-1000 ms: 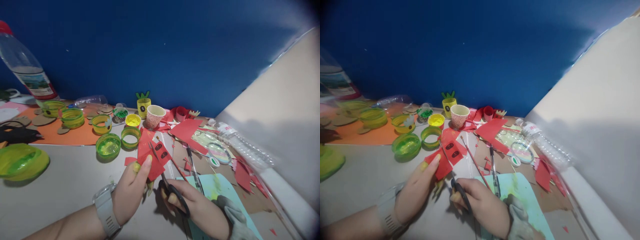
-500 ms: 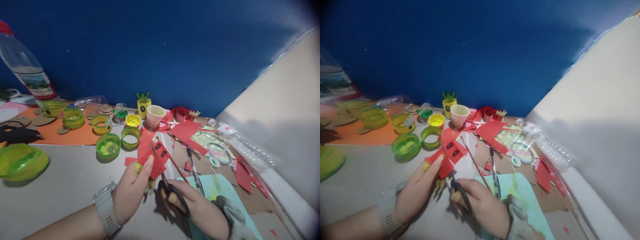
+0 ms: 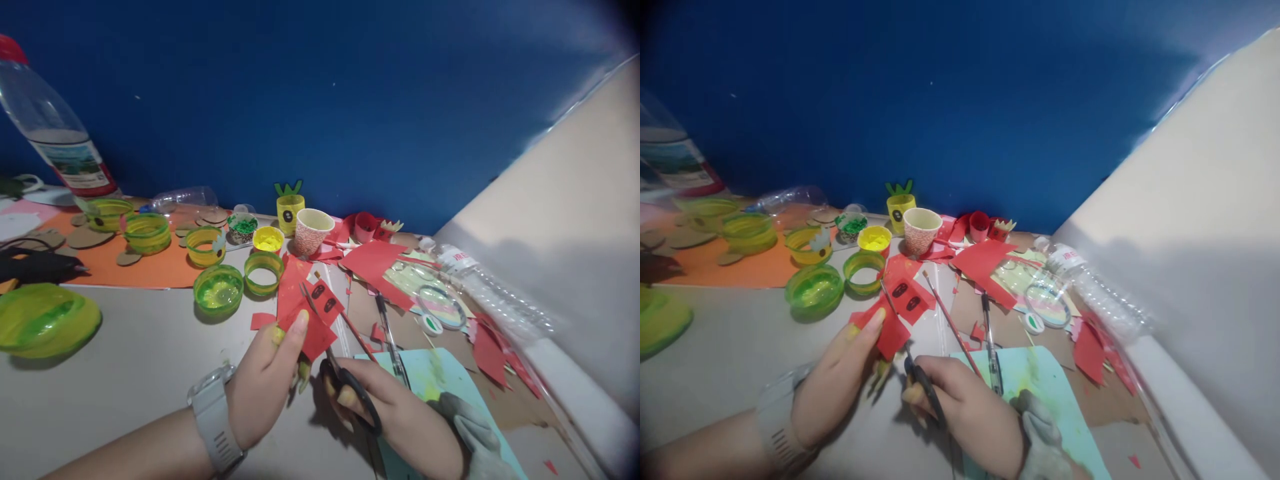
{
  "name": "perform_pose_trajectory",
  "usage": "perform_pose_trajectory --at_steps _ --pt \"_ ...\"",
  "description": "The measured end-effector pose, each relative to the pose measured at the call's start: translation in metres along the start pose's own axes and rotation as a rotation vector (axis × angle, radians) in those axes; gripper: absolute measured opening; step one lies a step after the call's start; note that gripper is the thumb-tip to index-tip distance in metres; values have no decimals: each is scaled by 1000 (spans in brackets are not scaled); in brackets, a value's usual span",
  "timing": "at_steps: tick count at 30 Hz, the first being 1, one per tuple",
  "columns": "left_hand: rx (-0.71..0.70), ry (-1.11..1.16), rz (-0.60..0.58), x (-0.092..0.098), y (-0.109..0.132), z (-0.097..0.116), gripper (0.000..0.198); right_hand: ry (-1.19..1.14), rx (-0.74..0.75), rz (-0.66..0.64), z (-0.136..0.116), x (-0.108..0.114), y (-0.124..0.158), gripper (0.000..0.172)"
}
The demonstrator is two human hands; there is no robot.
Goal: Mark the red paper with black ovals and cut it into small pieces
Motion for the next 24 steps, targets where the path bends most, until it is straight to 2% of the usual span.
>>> perform_pose_trajectory --at_steps 3,6,10,24 --pt "6 -44 74 6 0 -2 58 19 -10 6 -1 1 1 59" --pt "-3 -10 42 3 -1 0 60 43 -5 12 -4 1 1 60" --pt "3 -3 95 6 -1 3 59 42 0 21 -7 1 -1 62" --pt "-33 19 26 1 -4 8 62 36 2 59 -3 3 -1 62"
Point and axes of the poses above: each hand's wrist, its own y-axis away from the middle knuckle, its own x-axis out of the back of the hand, z = x × y, the point moved 7 cm from there along -y, towards the middle knuckle, and after that the axes turned 4 degrees about z, right-handed, at the moved point
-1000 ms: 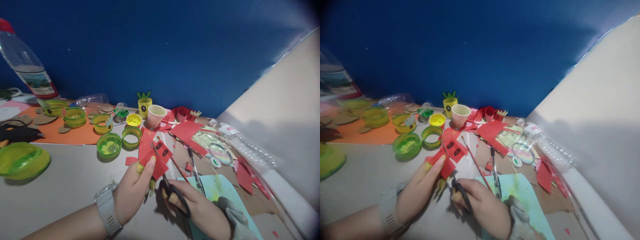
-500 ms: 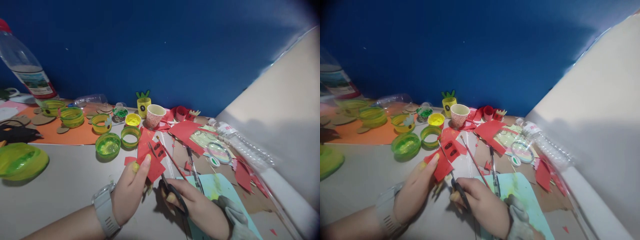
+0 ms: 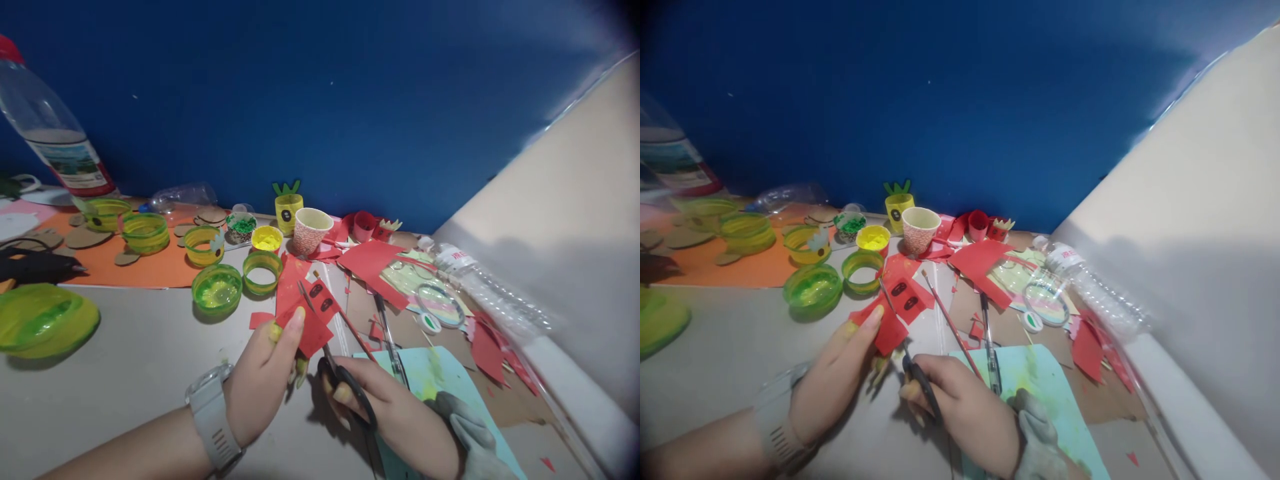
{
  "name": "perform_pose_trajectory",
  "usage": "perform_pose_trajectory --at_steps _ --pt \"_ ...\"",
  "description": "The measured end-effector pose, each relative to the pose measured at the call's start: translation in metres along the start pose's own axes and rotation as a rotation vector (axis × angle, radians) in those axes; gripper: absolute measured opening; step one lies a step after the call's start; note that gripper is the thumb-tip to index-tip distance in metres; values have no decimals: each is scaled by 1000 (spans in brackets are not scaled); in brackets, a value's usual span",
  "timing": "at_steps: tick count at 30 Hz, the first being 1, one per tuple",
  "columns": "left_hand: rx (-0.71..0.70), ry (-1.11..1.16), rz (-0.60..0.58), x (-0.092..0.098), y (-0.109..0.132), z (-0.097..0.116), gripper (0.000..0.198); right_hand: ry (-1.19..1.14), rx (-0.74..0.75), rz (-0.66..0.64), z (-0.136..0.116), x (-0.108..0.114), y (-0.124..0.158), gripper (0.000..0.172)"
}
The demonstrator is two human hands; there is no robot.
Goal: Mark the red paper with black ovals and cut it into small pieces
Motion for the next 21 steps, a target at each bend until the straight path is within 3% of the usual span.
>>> perform_pose_trajectory --at_steps 6,14,21 --pt "27 -2 -42 -2 2 -3 60 -1 -1 6 1 -2 2 58" --pt "34 8 -14 -1 1 -4 65 27 7 -14 -2 0 1 59" --pt "-10 -4 61 4 1 4 57 44 -5 -7 0 1 0 58"
Point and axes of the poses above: each hand's wrist, its own y-axis away from the middle knuckle, its own x-axis out of the back of the hand, z = x × y, the point moved 7 cm from there along -y, towards the middle knuckle, and after that the axes turned 4 degrees about z, right-handed, at the moved point
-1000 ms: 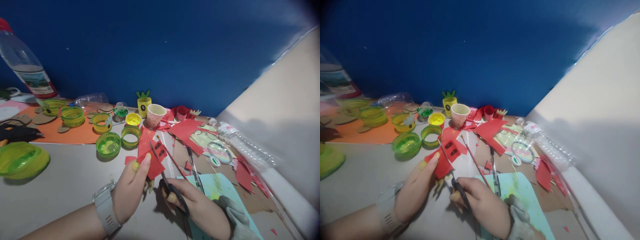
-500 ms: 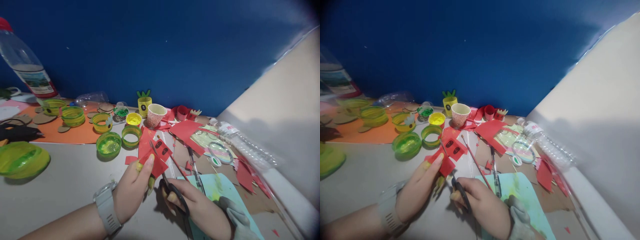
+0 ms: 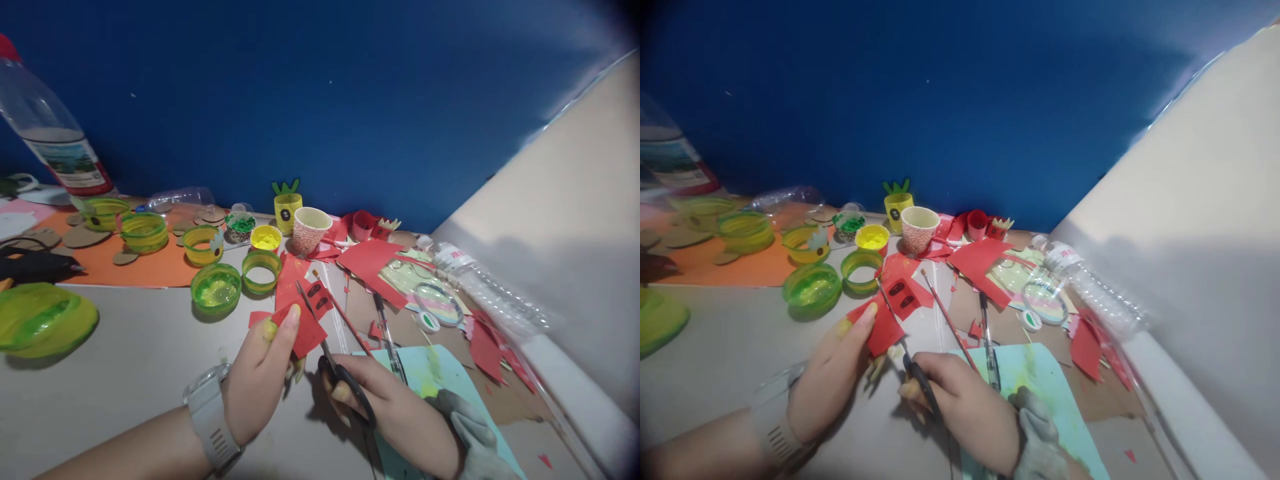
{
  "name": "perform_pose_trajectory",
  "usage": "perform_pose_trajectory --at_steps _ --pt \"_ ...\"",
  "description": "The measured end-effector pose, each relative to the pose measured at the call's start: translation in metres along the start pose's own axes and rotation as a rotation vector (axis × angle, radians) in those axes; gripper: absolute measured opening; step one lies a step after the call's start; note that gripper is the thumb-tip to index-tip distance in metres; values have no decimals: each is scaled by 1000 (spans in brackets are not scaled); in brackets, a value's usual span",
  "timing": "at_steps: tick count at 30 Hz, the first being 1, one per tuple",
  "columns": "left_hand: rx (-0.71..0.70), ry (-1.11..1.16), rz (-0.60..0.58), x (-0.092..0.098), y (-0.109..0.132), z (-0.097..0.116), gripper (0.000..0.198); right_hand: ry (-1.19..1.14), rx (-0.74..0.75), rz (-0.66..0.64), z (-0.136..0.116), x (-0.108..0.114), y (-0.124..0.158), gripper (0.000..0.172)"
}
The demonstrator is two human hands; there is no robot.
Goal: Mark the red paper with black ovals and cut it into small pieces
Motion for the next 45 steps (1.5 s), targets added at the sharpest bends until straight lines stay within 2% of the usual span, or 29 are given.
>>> perform_pose_trajectory --at_steps 5,17,22,27,35,45 --pt "-4 8 -6 0 -1 -1 57 -16 3 -21 -1 -1 0 59" --pt "63 124 -128 -9 2 -16 56 -66 15 15 1 1 1 60" --pt "-19 119 -59 -5 -1 -6 47 -61 14 13 0 1 0 59" --pt "-102 137 -51 -4 -5 4 31 -102 -9 34 -1 1 1 59" --pt "-143 98 -42 -2 -8 7 30 -150 -18 17 1 0 -2 60" --pt "-112 80 -69 -5 -5 4 33 -184 16 11 0 -2 -2 59"
Point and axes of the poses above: each hand's wrist, its own y-axis away from the middle knuckle, its own x-axis out of the back of the hand, z = x × y, the point moved 7 cm from there along -y, towards the middle knuckle, and after that the axes turned 4 degrees about z, right-handed, at the moved point
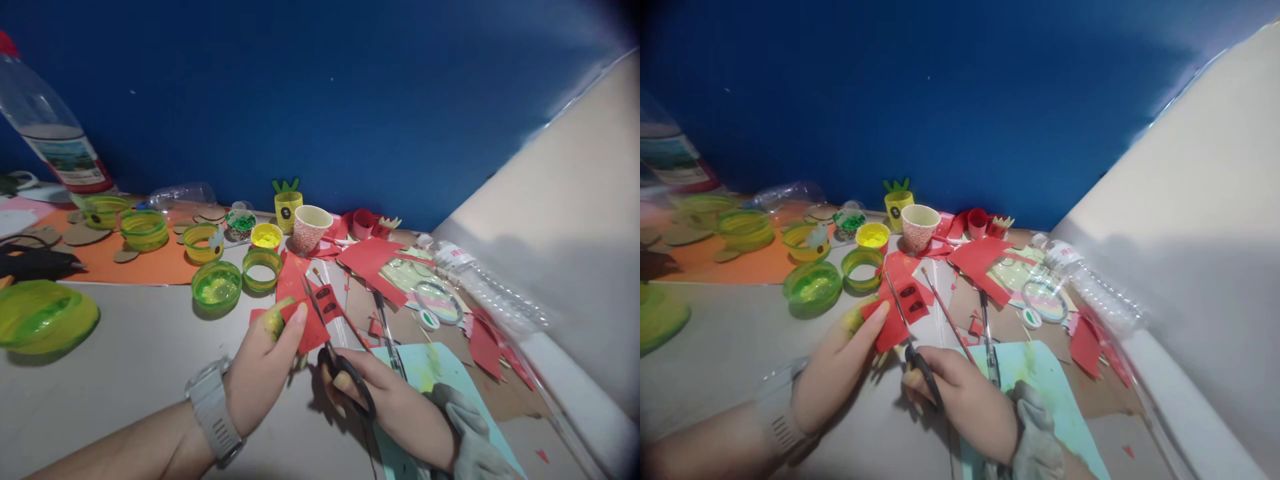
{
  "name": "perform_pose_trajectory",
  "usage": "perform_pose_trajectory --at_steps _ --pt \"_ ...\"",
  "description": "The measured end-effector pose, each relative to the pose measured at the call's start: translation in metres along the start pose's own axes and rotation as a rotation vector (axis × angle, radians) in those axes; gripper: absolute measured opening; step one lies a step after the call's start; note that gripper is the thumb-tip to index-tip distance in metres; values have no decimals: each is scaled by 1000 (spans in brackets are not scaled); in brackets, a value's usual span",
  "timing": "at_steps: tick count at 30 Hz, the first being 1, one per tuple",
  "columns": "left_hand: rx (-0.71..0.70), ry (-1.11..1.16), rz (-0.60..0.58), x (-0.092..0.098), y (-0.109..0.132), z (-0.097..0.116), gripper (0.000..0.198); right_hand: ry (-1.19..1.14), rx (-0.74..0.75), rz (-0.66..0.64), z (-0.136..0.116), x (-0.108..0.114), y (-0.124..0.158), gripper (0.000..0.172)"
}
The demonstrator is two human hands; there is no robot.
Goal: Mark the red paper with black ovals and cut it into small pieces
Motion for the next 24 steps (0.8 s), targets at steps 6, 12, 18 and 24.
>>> perform_pose_trajectory --at_steps 6,12,18,24 --pt "17 4 -16 -2 0 -1 31 8 -6 -8 4 1 1 56" --pt "83 -39 -42 -3 0 -8 36 3 -25 -5 4 0 1 57" --pt "95 -43 -42 -1 3 -9 39 13 -28 19 4 0 3 55" --pt "118 -41 -49 -4 -3 -8 35 20 -59 77 9 3 -1 53"
Point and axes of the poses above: each hand's wrist, its own y-axis away from the middle knuckle, its own x-axis out of the back of the hand, z = x × y, the point moved 7 cm from there along -y, towards the middle knuckle, and after that the axes turned 4 degrees about z, right-handed, at the moved point
